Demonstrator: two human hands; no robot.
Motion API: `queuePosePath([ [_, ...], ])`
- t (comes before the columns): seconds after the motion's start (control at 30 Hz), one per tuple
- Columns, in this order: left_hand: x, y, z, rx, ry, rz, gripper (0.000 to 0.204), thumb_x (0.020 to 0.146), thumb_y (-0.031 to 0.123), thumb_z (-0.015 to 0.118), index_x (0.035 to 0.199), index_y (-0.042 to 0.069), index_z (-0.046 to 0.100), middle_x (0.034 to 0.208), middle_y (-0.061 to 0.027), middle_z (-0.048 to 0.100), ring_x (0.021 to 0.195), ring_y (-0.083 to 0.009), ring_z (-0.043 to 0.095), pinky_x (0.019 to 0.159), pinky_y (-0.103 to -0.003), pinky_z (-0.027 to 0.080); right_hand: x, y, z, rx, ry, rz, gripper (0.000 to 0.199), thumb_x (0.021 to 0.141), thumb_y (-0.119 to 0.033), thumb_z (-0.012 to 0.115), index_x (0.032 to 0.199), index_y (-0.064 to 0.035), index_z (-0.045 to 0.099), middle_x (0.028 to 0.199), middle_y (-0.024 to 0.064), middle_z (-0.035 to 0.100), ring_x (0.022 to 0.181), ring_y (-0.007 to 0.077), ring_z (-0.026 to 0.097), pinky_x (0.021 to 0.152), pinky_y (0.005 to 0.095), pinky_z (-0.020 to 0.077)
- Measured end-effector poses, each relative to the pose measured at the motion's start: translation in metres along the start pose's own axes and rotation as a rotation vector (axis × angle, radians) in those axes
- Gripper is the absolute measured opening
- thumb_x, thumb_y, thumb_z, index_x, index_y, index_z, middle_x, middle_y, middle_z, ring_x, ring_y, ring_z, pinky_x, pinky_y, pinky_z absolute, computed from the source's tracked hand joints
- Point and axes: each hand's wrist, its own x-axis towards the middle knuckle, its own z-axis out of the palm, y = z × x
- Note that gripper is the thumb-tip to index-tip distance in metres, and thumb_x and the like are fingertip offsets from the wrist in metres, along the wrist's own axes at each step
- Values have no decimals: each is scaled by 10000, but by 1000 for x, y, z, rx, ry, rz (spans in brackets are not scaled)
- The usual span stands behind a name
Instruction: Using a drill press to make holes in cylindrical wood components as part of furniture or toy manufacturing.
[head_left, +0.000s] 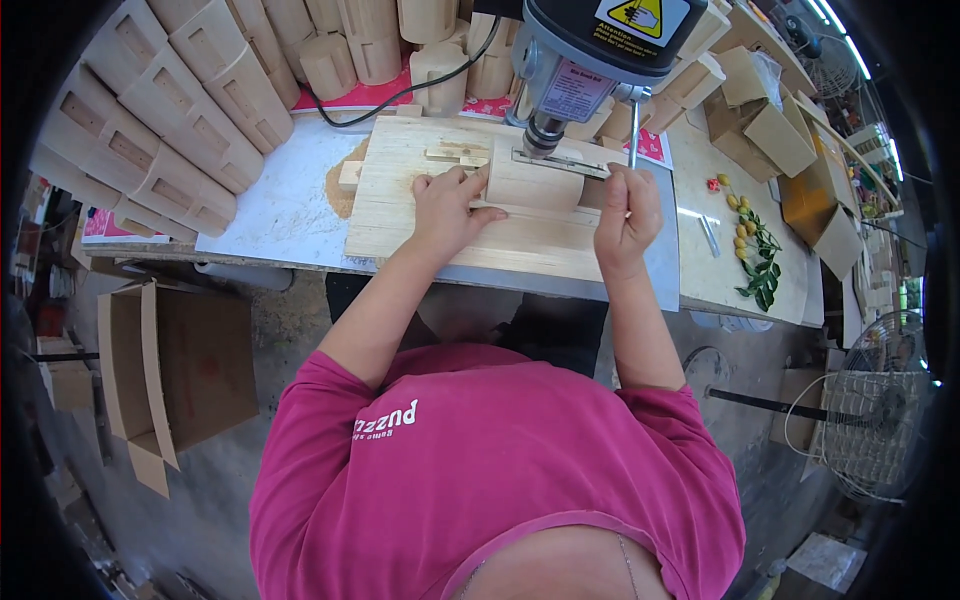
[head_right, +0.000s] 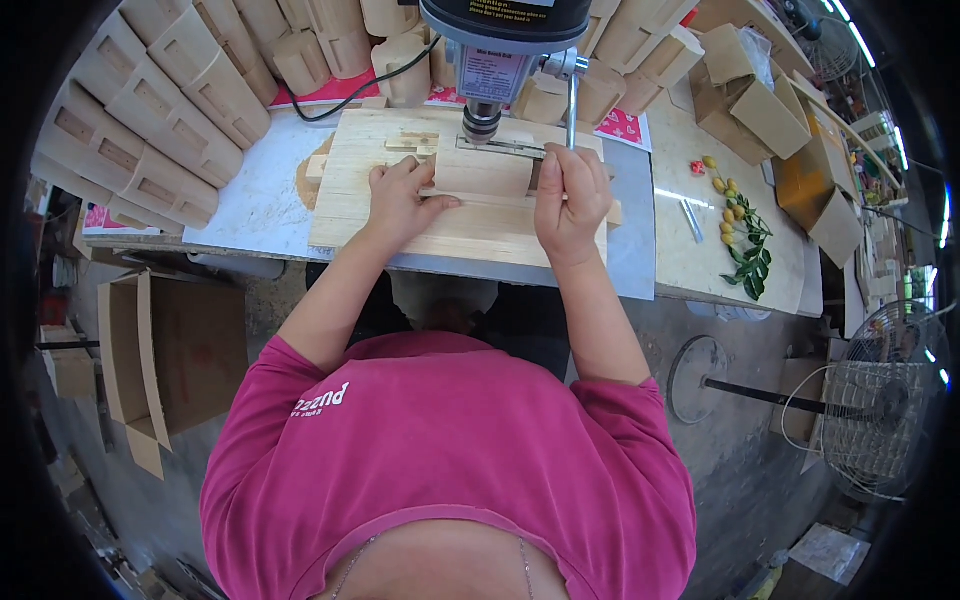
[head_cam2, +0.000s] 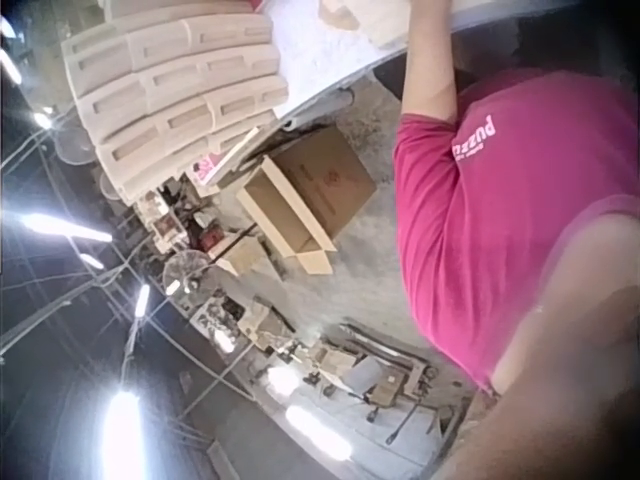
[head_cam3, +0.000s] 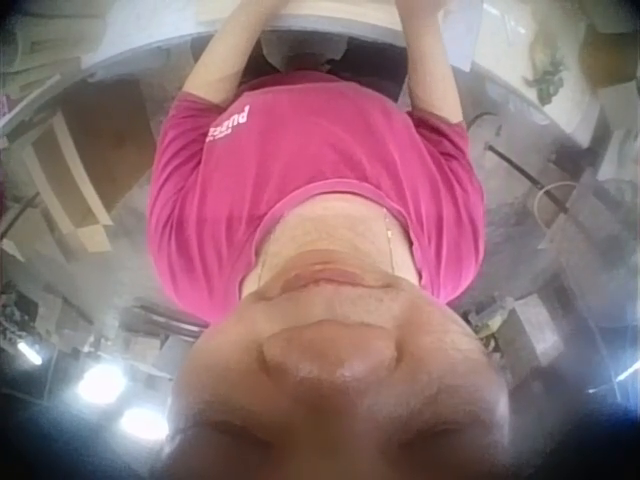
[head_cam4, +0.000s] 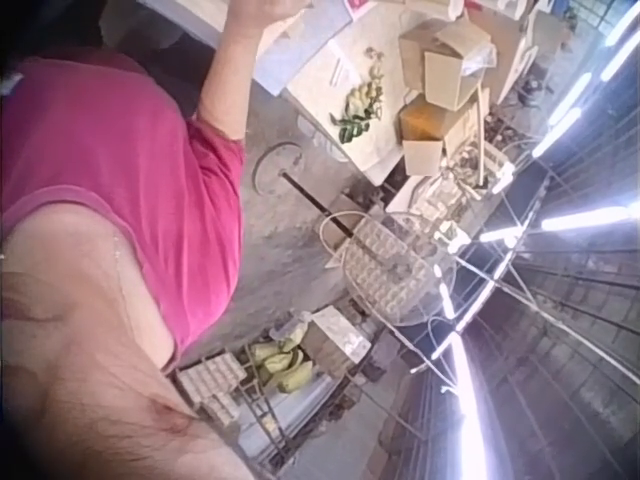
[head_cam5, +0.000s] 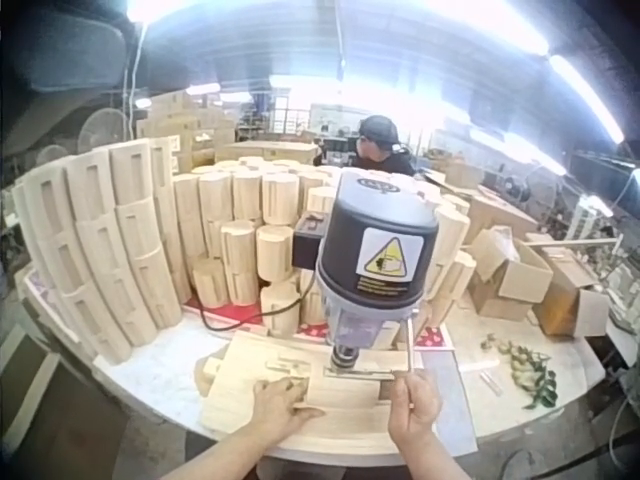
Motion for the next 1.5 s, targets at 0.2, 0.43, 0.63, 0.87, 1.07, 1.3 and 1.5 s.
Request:
queuePosePath([
  [0.2, -5, -4, -2, 5, -6, -20, 572, 613, 412, 737, 1101, 151, 592, 753, -14, 531, 736, -195, 521, 729, -362, 268, 104, -31, -23, -101, -6, 43, 143, 826, -107, 570, 734, 2, 574, 563, 95, 472, 516, 173, 500, 527, 311, 414],
  [0.43, 3, 3, 3, 15, -15, 8, 576, 610, 420, 740, 1095, 143, 600, 732, 2, 552, 747, -184, 537, 730, -368, 278, 186, 59, 0, -315, -100, 52, 318, 881, -277, 465, 854, 14, 589, 798, 191, 585, 777, 266, 566, 674, 332, 425],
  [0.63, -2, 1, -3, -71, -38, -103, 482, 611, 376, 760, 1007, 130, 639, 775, -12, 537, 795, -177, 520, 797, -371, 274, 120, 43, -18, 253, -310, 415, 306, 822, -298, 615, 944, -18, 626, 808, 73, 609, 766, 153, 571, 711, 301, 444],
  [0.87, 4, -6, -6, -211, -56, -162, 504, 571, 364, 779, 1000, 126, 665, 846, -27, 528, 853, -191, 500, 834, -365, 255, 12, 61, -51, 12, -806, 734, 314, 759, -184, 695, 993, 8, 612, 814, 52, 595, 717, 117, 533, 670, 260, 434],
  [1.07, -20, -28, -93, -570, -200, 81, 312, 613, 108, 777, 889, 31, 654, 671, 11, 442, 641, -103, 442, 573, -232, 355, -2, 18, -76, 192, -807, 668, 264, 757, -160, 691, 939, 20, 623, 776, 36, 602, 672, 90, 516, 598, 230, 407],
  [1.3, -66, -71, -180, -1066, -29, -608, 222, 733, 203, 696, 813, 3, 641, 716, -35, 597, 658, -105, 555, 607, -252, 444, -42, -1, -73, 455, -863, 1140, 218, 771, -183, 683, 857, 13, 640, 712, -25, 573, 629, 43, 471, 545, 188, 347],
  [1.5, -79, -77, -171, -1492, 263, -1022, 424, 811, 350, 581, 1085, 27, 558, 983, -97, 620, 830, -210, 623, 668, -350, 519, -50, -10, -50, 378, -894, 1096, 215, 775, -188, 675, 837, 15, 639, 695, -28, 565, 626, 52, 461, 559, 195, 351],
])
